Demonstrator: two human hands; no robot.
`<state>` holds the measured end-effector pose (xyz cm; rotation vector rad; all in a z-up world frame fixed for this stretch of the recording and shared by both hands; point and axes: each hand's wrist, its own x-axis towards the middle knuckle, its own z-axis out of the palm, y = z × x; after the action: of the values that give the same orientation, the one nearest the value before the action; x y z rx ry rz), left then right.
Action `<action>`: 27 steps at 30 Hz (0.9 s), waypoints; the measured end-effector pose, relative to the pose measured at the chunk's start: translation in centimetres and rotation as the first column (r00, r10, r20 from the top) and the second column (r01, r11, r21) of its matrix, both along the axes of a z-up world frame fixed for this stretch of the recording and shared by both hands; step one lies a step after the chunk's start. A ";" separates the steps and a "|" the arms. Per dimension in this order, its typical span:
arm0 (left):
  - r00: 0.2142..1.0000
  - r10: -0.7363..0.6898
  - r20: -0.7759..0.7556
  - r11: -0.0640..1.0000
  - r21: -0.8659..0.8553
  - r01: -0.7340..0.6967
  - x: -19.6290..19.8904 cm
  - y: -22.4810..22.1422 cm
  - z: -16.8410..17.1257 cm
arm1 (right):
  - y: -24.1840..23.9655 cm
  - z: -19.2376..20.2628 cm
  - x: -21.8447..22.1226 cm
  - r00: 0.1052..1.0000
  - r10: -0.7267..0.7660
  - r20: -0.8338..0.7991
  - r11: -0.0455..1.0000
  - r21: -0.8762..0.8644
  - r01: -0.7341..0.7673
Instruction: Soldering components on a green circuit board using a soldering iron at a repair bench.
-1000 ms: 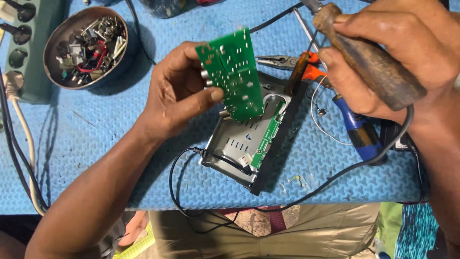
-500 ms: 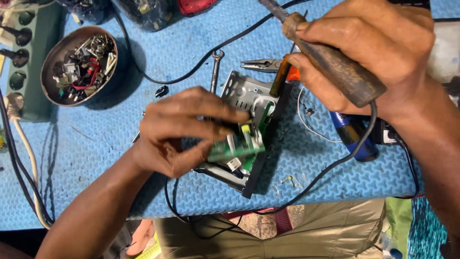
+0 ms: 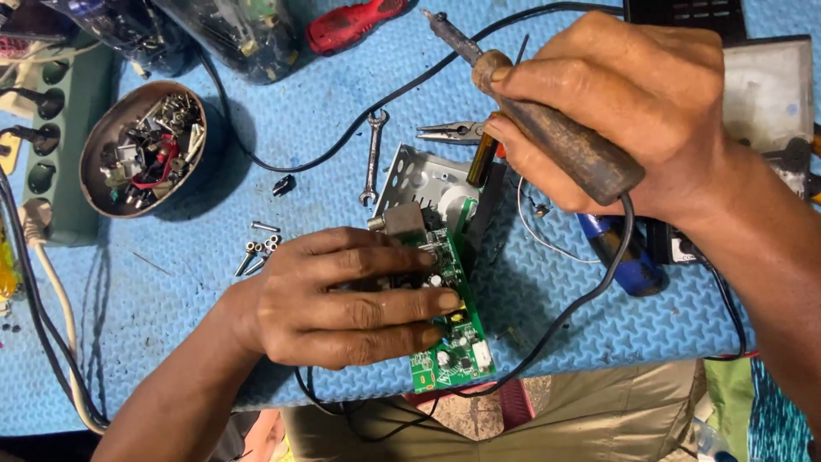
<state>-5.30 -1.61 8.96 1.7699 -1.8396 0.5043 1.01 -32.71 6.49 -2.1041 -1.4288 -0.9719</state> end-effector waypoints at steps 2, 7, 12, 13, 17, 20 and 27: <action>1.000 -0.013 0.013 1.000 0.009 0.013 0.1 0.0 0.0 | 0.3 0.4 -0.5 1.000 -0.013 -0.021 1.000 0.016 0.013; 0.999 -0.014 0.049 1.000 0.025 0.013 0.1 0.1 0.0 | -0.3 -0.7 0.2 0.999 -0.003 -0.037 1.000 0.010 0.003; 0.999 -0.001 0.045 1.000 0.005 0.001 0.2 0.2 -0.1 | 0.5 0.8 -0.8 0.999 -0.017 -0.041 0.999 0.039 0.019; 0.999 0.002 0.046 1.000 0.005 -0.002 0.2 0.2 -0.1 | 0.2 0.5 -0.7 0.999 -0.014 -0.040 0.999 0.038 0.016; 0.996 -0.014 0.093 0.999 0.031 0.011 0.3 0.2 0.0 | 0.3 0.4 -0.5 1.000 -0.009 -0.003 0.998 0.060 0.009; 0.995 -0.014 0.097 0.998 0.058 0.008 0.2 0.4 -0.1 | 0.8 0.6 -1.1 1.000 -0.012 -0.025 0.994 0.108 0.015; 0.998 -0.010 0.064 0.995 0.100 0.004 0.1 0.5 -0.2 | -0.8 -0.5 -0.6 0.997 -0.070 0.014 0.997 0.041 0.069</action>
<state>-5.19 -1.14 8.75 1.8313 -1.9455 0.4799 0.37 -33.51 6.01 -2.1338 -1.3396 -1.0371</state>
